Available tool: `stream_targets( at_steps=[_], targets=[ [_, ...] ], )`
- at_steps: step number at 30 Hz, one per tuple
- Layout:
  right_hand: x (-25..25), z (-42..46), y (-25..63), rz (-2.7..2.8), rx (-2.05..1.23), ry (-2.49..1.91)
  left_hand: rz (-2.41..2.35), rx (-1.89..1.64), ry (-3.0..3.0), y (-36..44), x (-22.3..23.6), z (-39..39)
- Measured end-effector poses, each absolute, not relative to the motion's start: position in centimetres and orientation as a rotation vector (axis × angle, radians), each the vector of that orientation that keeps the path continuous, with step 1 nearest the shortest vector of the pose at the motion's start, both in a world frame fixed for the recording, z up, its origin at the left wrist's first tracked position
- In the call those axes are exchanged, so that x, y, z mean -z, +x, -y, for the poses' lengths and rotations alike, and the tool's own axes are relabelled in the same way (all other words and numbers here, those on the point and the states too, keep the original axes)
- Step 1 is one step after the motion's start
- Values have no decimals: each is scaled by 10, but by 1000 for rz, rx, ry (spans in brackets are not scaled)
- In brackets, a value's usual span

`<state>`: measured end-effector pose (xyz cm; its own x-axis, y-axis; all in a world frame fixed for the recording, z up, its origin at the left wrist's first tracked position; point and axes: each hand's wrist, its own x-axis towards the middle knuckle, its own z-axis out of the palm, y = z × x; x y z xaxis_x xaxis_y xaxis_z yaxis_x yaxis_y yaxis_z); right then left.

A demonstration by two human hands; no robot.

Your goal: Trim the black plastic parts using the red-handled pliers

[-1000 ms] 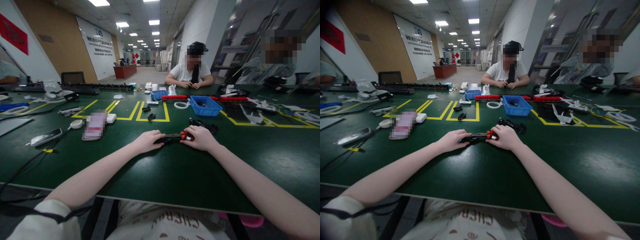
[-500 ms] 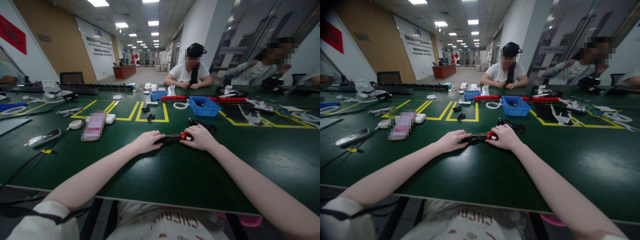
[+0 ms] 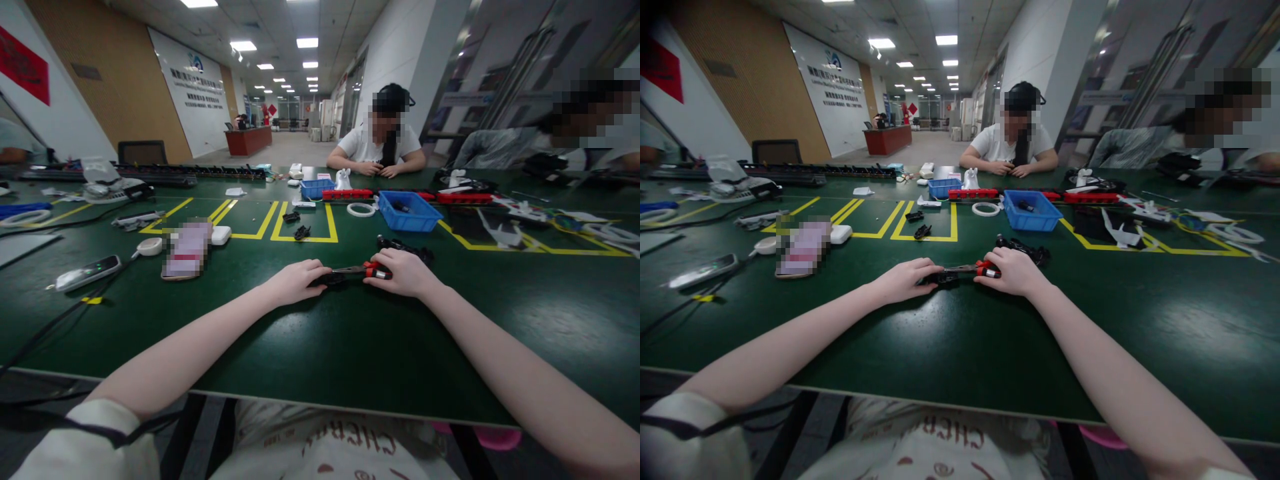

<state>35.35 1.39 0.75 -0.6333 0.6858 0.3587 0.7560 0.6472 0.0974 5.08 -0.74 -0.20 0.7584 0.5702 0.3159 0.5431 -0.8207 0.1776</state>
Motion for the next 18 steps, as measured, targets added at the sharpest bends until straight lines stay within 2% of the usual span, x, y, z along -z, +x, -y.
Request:
stream_targets(
  at_steps=[18],
  targets=[
    [-2,2,337,2449,266,-1277,-932,-599,2839,47,6,5]
  ],
)
